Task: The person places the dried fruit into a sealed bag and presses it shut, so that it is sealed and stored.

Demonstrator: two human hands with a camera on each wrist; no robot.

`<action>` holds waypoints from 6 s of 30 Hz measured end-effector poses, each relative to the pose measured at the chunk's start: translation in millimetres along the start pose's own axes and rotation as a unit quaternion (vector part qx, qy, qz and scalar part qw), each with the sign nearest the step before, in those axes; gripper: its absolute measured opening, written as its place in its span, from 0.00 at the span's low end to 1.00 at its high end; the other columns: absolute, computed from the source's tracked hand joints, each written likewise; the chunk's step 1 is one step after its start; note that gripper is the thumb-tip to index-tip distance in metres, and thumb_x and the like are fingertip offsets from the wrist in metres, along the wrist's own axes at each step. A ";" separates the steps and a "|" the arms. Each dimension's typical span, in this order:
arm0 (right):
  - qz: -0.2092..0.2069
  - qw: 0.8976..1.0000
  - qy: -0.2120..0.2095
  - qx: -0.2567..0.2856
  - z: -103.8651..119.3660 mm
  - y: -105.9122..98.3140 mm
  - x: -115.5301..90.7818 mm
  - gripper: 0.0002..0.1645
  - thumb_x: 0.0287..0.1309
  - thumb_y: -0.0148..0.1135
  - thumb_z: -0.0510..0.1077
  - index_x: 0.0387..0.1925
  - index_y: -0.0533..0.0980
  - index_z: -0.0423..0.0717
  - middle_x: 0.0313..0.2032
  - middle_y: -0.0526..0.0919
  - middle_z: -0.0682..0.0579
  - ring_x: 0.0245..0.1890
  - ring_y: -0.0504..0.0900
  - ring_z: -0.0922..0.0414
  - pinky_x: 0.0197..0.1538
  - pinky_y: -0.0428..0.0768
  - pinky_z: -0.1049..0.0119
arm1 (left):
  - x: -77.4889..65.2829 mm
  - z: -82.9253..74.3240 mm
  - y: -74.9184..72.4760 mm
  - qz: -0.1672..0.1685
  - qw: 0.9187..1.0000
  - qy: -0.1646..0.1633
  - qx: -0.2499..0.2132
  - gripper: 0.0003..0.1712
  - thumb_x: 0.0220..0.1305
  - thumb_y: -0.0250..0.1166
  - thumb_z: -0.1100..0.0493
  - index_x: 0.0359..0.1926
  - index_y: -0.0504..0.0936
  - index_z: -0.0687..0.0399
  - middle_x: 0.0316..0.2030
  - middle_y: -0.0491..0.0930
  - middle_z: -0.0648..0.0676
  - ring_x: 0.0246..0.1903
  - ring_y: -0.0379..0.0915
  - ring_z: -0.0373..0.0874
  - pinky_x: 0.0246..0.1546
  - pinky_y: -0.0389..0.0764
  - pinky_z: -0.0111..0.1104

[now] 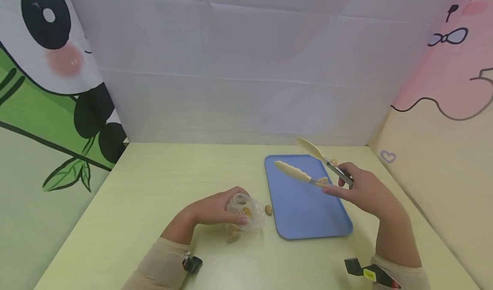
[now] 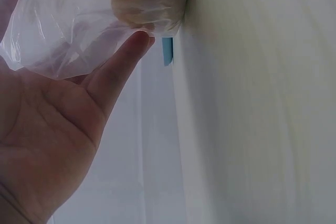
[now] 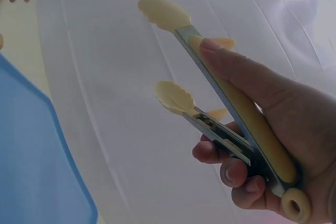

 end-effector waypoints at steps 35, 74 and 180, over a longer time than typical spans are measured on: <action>0.112 0.966 0.231 -0.002 -166.5 55.2 0.0 0.62 0.54 0.48 0.82 0.50 0.64 0.22 0.14 0.73 0.49 0.15 0.71 0.56 0.24 0.68 0.61 | 0.9 2.5 1.2 0.003 1.000 0.011 -0.008 0.32 0.59 0.68 0.40 0.61 0.64 0.32 0.44 0.78 0.48 0.44 0.76 0.42 0.46 0.76 0.38; 0.039 0.978 -0.206 -0.013 84.2 62.2 6.7 0.19 0.64 0.62 0.42 0.56 0.73 0.54 0.50 0.78 0.58 0.46 0.80 0.59 0.46 0.80 0.62 | -0.2 -2.6 1.9 0.014 0.999 0.013 -0.026 0.31 0.60 0.68 0.43 0.61 0.66 0.38 0.46 0.78 0.51 0.45 0.75 0.44 0.46 0.76 0.39; -0.135 0.935 -0.214 0.248 108.0 5.9 -17.6 0.08 0.62 0.64 0.35 0.31 0.80 0.53 0.22 0.81 0.58 0.22 0.79 0.63 0.26 0.76 0.68 | -4.2 -35.9 12.1 0.042 0.975 0.074 -0.204 0.23 0.60 0.70 0.60 0.53 0.73 0.63 0.35 0.77 0.54 0.35 0.81 0.48 0.42 0.83 0.47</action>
Point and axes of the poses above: each hand's wrist, its own x-axis towards the middle knuckle, its own y-axis out of the palm, z = x × y, the point moved 10 cm from there along x, towards the middle knuckle
